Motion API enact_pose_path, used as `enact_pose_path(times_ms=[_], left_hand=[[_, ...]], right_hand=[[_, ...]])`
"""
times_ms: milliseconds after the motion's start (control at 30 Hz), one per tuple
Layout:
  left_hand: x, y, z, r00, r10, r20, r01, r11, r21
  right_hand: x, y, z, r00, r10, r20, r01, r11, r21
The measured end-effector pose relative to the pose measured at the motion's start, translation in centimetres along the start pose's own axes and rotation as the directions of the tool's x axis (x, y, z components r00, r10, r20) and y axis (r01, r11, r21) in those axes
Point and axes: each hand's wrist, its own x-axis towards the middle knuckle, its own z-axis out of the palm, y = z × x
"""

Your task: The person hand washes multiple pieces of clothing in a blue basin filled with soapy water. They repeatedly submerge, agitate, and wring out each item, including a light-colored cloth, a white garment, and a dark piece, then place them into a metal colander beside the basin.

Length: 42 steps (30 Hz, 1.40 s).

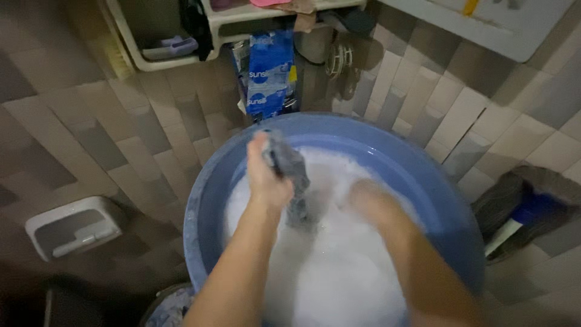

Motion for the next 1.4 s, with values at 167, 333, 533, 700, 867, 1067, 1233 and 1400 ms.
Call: enact_pose_path(times_ms=[167, 333, 533, 700, 867, 1067, 1233, 1400], left_hand=[[-2.0, -2.4, 1.8, 0.971, -0.239, -0.012, 0.237, 0.954, 0.184], [-1.8, -2.3, 0.5, 0.979, -0.196, -0.046, 0.195, 0.868, 0.457], [-2.1, -2.7, 1.3, 0.885, -0.145, -0.442, 0.361, 0.814, 0.455], [-2.2, -3.2, 1.7, 0.983, -0.134, -0.123, 0.159, 0.963, 0.219], [-1.7, -5.7, -0.9, 0.728, 0.451, 0.517, -0.619, 0.108, 0.778], [-2.5, -8.9, -0.7, 0.838, 0.506, 0.202, -0.313, 0.144, 0.939], [-1.2, -8.4, -2.3, 0.938, 0.012, -0.346, 0.182, 0.834, 0.522], [0.3, -7.9, -3.8, 0.874, -0.255, -0.414, 0.397, 0.865, 0.306]], right_hand=[[-2.3, -1.8, -1.4, 0.970, 0.096, 0.225, -0.101, 0.995, 0.007], [-0.3, -2.6, -0.8, 0.947, 0.244, 0.210, -0.304, 0.891, 0.337], [0.5, 3.4, -0.4, 0.703, -0.673, -0.229, 0.613, 0.737, -0.286], [0.8, 1.8, 0.7, 0.993, -0.001, 0.114, -0.108, 0.309, 0.945], [-1.3, -3.0, -0.1, 0.925, 0.138, 0.354, -0.335, -0.140, 0.932], [-0.4, -1.8, 3.6, 0.945, 0.308, 0.108, -0.300, 0.692, 0.657], [-0.7, -3.9, 3.5, 0.901, 0.409, -0.142, -0.137, 0.581, 0.802], [-1.5, -3.8, 2.7, 0.886, -0.088, -0.455, 0.315, 0.835, 0.451]])
